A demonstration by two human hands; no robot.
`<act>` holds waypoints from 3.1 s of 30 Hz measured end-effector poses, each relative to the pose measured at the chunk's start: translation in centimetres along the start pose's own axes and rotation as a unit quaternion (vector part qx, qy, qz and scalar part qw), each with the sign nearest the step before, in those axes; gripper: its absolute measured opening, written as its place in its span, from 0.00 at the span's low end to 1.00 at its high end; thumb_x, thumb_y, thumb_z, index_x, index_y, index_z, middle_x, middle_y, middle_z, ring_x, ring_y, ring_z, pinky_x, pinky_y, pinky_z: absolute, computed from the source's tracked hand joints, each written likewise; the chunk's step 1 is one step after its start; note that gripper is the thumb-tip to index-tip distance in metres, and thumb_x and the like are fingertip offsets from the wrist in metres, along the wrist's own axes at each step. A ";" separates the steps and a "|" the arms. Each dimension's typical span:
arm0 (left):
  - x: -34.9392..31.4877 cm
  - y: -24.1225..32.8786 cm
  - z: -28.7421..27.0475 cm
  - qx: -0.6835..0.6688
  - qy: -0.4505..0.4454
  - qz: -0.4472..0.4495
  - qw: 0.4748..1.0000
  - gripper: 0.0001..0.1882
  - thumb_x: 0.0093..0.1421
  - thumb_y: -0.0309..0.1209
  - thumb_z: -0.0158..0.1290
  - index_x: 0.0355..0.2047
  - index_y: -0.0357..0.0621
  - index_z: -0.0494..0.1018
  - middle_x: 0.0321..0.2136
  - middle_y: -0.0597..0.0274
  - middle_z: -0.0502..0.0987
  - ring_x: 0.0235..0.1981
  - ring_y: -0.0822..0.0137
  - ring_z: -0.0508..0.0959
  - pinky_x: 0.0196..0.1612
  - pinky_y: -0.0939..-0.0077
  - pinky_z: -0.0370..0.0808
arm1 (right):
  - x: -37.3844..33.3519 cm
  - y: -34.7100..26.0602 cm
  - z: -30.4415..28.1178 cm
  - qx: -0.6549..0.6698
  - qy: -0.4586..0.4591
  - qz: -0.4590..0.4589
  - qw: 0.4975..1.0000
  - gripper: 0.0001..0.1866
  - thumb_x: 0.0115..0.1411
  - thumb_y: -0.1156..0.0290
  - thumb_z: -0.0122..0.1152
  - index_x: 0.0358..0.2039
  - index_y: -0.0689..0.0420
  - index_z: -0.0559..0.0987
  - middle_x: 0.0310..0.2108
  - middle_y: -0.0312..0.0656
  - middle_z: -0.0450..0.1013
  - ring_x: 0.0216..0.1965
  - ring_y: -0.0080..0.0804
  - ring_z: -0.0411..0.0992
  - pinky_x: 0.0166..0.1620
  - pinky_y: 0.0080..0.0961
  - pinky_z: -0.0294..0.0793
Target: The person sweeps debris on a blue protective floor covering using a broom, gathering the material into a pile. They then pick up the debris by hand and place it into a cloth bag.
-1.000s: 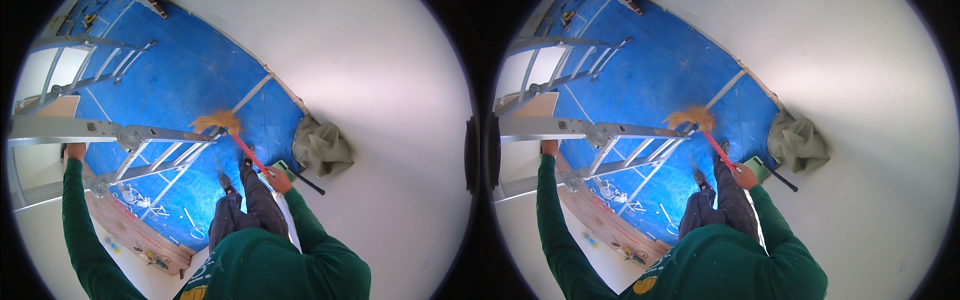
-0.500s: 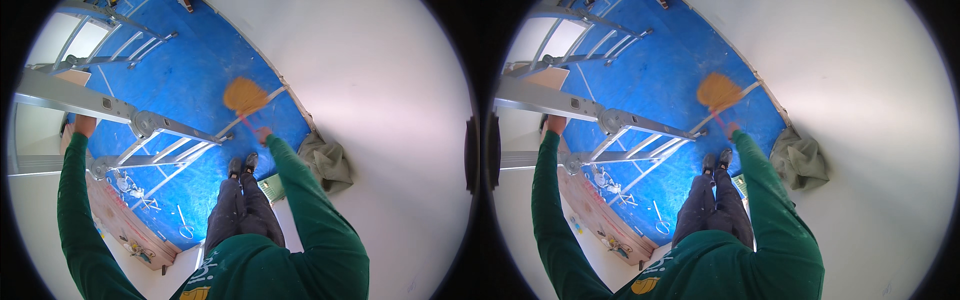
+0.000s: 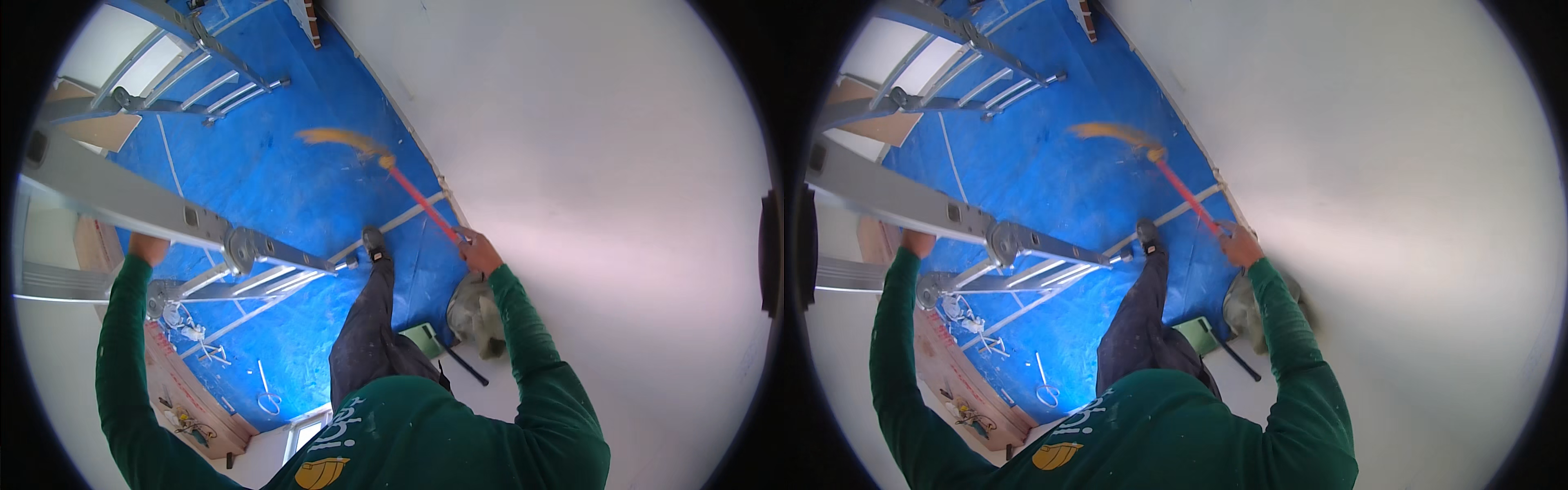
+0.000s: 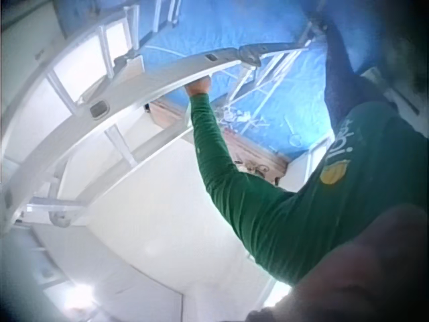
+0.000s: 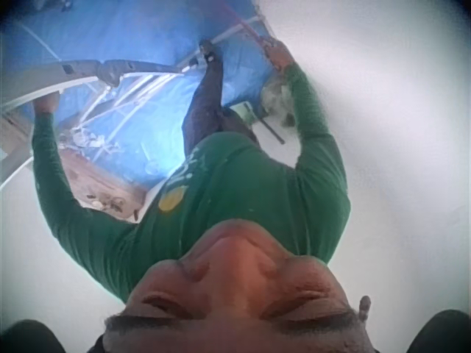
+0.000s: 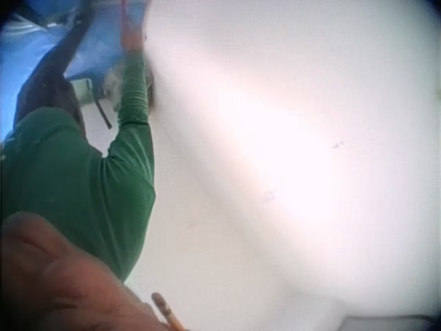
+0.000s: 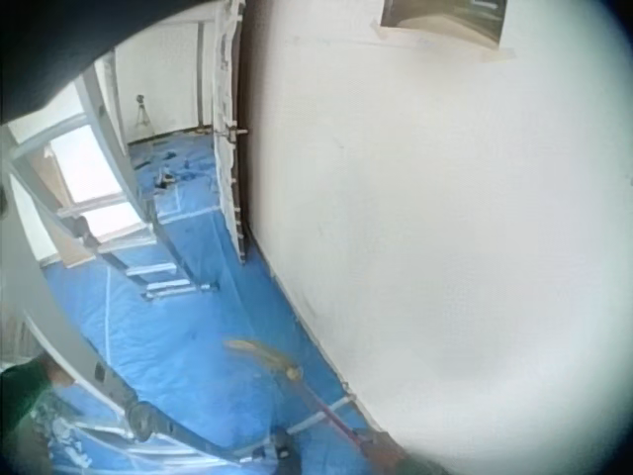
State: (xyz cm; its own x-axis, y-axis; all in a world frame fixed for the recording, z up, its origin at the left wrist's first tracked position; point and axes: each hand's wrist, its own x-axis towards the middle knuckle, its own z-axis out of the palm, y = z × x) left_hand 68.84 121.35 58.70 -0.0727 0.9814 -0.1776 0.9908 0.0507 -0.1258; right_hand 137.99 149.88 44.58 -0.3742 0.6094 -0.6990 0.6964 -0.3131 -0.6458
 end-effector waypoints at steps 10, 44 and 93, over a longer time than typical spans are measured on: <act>4.0 8.0 -8.8 -0.433 0.009 -0.219 0.875 0.12 0.68 0.34 0.47 0.29 0.42 0.72 0.28 0.61 0.73 0.29 0.68 0.72 0.35 0.71 0.70 | 23.7 4.2 8.0 -0.119 -0.090 0.081 0.985 0.22 0.63 0.65 0.55 0.58 0.55 0.74 0.20 0.45 0.75 0.12 0.34 0.70 0.16 0.33 0.71; 7.0 7.1 -12.4 -0.322 -0.060 -0.204 0.922 0.05 0.55 0.27 0.54 0.28 0.37 0.75 0.29 0.51 0.76 0.30 0.49 0.78 0.33 0.57 0.75 | 28.6 -14.1 8.3 -0.112 -0.234 0.012 0.966 0.28 0.65 0.57 0.60 0.63 0.51 0.69 0.32 0.43 0.76 0.24 0.24 0.73 0.29 0.26 0.75; 6.4 6.8 -11.1 -0.369 -0.094 -0.194 0.904 0.19 0.67 0.39 0.44 0.29 0.36 0.75 0.29 0.48 0.76 0.29 0.48 0.78 0.33 0.56 0.74 | 27.5 -12.0 45.0 -0.028 -0.410 0.199 0.890 0.04 0.55 0.79 0.51 0.30 0.62 0.75 0.10 0.41 0.65 0.07 0.31 0.62 0.12 0.35 0.62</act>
State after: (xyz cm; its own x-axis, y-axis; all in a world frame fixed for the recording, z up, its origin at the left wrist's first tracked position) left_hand 76.39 130.05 67.54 -0.3796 0.8182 -0.4317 0.6884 0.5616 0.4590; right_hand 91.78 137.62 19.30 -0.3964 -0.2848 -0.8728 0.8942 -0.3352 -0.2968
